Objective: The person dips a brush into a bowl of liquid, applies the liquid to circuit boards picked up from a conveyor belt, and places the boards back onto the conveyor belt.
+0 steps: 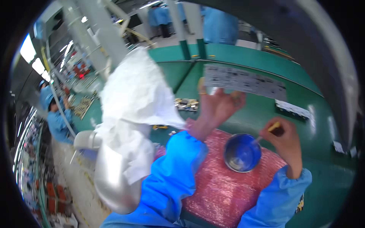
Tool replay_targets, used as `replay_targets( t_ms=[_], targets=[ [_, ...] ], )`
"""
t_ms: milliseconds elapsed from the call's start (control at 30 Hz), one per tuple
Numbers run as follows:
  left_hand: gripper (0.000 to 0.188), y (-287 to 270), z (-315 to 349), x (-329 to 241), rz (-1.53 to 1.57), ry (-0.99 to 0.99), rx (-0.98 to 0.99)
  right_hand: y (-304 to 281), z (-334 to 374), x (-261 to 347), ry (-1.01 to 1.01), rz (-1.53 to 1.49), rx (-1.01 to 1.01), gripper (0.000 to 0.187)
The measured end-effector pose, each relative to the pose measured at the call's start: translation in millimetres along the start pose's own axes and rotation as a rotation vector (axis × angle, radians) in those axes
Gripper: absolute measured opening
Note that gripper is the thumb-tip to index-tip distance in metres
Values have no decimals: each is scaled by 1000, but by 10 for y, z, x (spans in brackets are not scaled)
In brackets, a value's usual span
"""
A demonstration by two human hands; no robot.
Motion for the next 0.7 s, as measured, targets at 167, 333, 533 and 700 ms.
replay_targets(
  t_ms=[167, 333, 533, 700],
  targets=[
    [74, -58, -41, 28, -47, -19, 47, 15, -67, -145, 135, -94, -36, 21],
    [79, 38, -1, 30, -101, -53, 155, -31, -60, -192, 162, -71, -59, 24],
    [84, 16, 28, 9, -171, -57, 108, -275, -52, -263, 163, 109, -194, 20],
    [84, 43, -7, 67, -161, -62, 144, -589, 86, -87, 107, 127, -352, 19]
  ],
)
Point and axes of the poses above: each hand's wrist, its own z-axis away from the middle knuckle, its own y-axis out of the palm, x = y × z, the point moved 10 cm from there along -z, towards the middle knuckle, and after that the axes turned 13 degrees about y, right-handed, at the moved point
